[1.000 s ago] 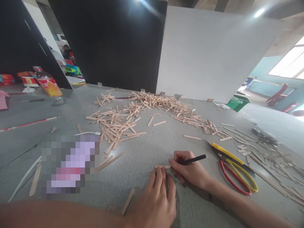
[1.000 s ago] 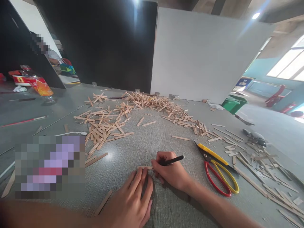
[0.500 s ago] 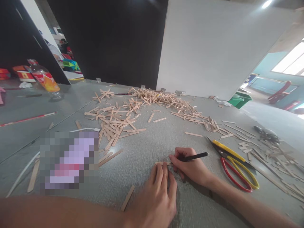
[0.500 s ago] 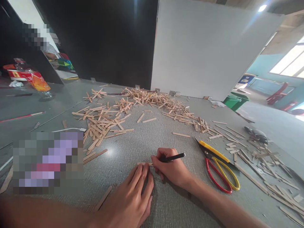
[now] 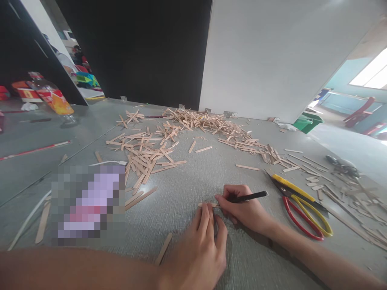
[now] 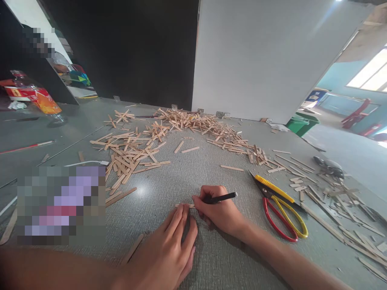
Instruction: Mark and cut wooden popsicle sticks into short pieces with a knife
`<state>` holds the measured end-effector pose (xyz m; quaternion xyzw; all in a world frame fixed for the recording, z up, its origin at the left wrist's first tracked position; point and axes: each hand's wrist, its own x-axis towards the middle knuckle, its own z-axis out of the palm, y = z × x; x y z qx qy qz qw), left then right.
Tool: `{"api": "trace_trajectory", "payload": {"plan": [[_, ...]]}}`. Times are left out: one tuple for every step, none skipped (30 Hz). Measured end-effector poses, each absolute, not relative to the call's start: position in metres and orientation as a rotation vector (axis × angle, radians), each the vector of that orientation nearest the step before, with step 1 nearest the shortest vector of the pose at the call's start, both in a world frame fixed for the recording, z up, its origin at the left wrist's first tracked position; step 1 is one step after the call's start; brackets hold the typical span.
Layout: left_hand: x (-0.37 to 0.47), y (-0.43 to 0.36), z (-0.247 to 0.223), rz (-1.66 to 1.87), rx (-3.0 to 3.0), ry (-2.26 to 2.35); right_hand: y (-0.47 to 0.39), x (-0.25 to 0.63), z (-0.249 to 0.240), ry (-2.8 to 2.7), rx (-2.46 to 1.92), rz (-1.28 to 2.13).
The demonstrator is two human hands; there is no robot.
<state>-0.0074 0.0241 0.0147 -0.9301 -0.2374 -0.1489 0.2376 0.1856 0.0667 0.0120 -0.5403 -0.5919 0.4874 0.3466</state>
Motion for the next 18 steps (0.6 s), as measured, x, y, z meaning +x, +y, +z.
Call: {"api": "trace_trajectory", "payload": {"plan": [[-0.0075, 0.0239, 0.0146, -0.399, -2.552, -0.646, 0.0664, 0.1858, 0.0121, -1.542, -1.402, 1.259], [-0.0077, 0.0238, 0.0144, -0.393, -2.554, -0.646, 0.0661, 0.1859, 0.0123, -1.548, -1.403, 1.253], [-0.008, 0.0237, 0.0143, -0.392, -2.554, -0.647, 0.066, 0.186, 0.0125, -1.552, -1.405, 1.247], [-0.0083, 0.0236, 0.0141, -0.395, -2.551, -0.649, 0.0658, 0.186, 0.0126, -1.553, -1.406, 1.242], [-0.0087, 0.0237, 0.014, -0.399, -2.547, -0.647, 0.0658, 0.1861, 0.0126, -1.555, -1.408, 1.238], [-0.009, 0.0238, 0.0141, -0.403, -2.543, -0.644, 0.0658, 0.1861, 0.0126, -1.556, -1.408, 1.234], [-0.0092, 0.0239, 0.0142, -0.407, -2.54, -0.64, 0.0659, 0.1862, 0.0125, -1.559, -1.408, 1.23], [-0.0092, 0.024, 0.0145, -0.411, -2.536, -0.642, 0.0661, 0.1863, 0.0123, -1.563, -1.406, 1.228], [-0.0091, 0.024, 0.0149, -0.413, -2.532, -0.65, 0.0663, 0.1865, 0.0122, -1.566, -1.403, 1.227], [-0.0089, 0.024, 0.0153, -0.421, -2.527, -0.658, 0.0665, 0.1866, 0.0122, -1.57, -1.401, 1.227], [-0.0085, 0.0239, 0.0156, -0.428, -2.522, -0.67, 0.0668, 0.1867, 0.0123, -1.573, -1.4, 1.226], [-0.0082, 0.0238, 0.0157, -0.433, -2.52, -0.679, 0.0671, 0.1868, 0.0124, -1.576, -1.401, 1.225], [-0.0079, 0.0236, 0.0158, -0.433, -2.521, -0.685, 0.0674, 0.1867, 0.0126, -1.579, -1.403, 1.223], [-0.0076, 0.0235, 0.0156, -0.429, -2.527, -0.684, 0.0677, 0.1865, 0.0128, -1.579, -1.405, 1.22], [-0.0075, 0.0234, 0.0154, -0.426, -2.533, -0.678, 0.068, 0.1863, 0.0129, -1.579, -1.407, 1.217], [-0.0074, 0.0234, 0.0151, -0.421, -2.541, -0.668, 0.0683, 0.186, 0.0131, -1.578, -1.408, 1.217], [-0.0074, 0.0234, 0.0148, -0.42, -2.545, -0.662, 0.0685, 0.1857, 0.0133, -1.575, -1.41, 1.218], [-0.0075, 0.0234, 0.0146, -0.422, -2.546, -0.66, 0.0687, 0.1854, 0.0135, -1.574, -1.412, 1.221]]}}
